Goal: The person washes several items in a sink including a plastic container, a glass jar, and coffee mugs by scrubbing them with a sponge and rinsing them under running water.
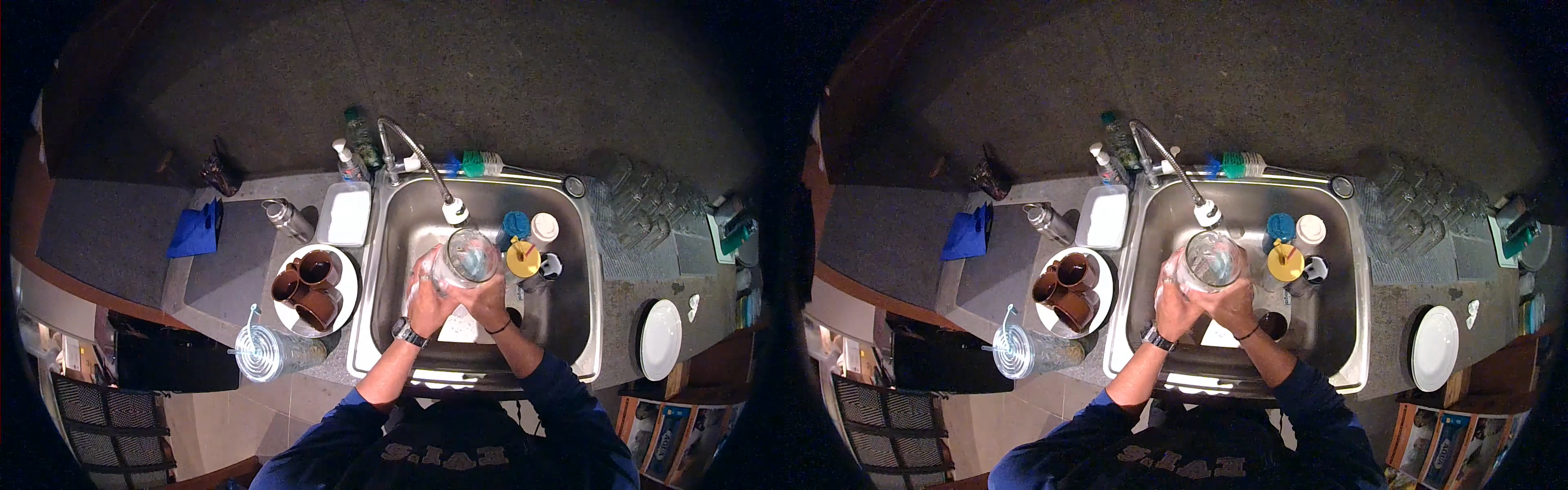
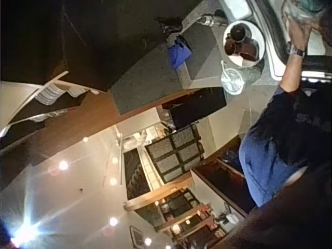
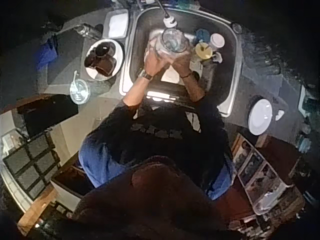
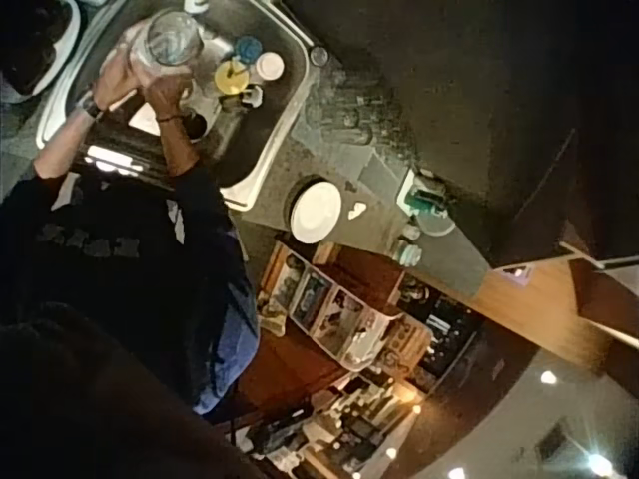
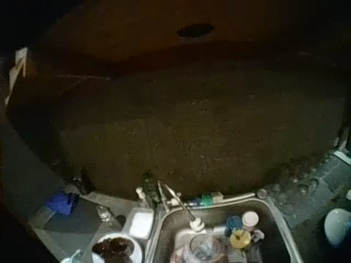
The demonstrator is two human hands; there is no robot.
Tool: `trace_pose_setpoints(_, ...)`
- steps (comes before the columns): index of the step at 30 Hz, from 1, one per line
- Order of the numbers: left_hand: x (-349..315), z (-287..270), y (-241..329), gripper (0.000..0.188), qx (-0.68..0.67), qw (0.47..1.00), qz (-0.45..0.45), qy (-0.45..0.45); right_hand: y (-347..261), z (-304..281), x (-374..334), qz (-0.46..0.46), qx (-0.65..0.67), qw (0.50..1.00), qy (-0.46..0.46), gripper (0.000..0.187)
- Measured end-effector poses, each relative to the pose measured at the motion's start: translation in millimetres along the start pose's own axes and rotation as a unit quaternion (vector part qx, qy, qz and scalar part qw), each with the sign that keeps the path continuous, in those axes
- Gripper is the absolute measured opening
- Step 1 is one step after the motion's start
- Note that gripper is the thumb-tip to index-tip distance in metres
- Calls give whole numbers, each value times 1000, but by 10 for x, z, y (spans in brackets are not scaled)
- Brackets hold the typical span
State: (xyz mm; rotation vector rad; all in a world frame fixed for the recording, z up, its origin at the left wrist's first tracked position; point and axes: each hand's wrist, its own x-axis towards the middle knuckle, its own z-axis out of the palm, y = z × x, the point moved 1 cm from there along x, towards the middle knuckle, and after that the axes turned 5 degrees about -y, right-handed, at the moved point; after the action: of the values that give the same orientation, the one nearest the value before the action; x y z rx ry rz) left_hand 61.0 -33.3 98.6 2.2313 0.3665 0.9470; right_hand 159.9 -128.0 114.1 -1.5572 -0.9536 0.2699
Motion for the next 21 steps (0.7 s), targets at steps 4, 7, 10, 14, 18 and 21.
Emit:
trace_pose_setpoints(4, -42, 13, -258, 74, 8, 995, -63, -83, 527, 236, 33, -45, -106, 993, 35, 83)
trace_pose_setpoints(7, -96, 124, -701, 69, -10, 986, -94, -134, 870, 415, 89, 5, -124, 991, 45, 88)
trace_pose_setpoints(10, -144, 146, -949, 68, 46, 918, -293, -263, 1231, 601, 184, 65, -164, 984, 37, 91)
trace_pose_setpoints(14, -265, 87, -1088, 66, 17, 931, -207, -301, 1764, 843, 377, 98, -208, 972, 51, 92)
trace_pose_setpoints(18, -234, -240, -743, 58, -40, 898, -213, -382, 2234, 1137, 593, 145, -204, 964, 87, 89)
trace_pose_setpoints(21, -479, -260, -873, 58, -27, 895, -211, -392, 2543, 1364, 744, 133, -192, 970, 68, 89)
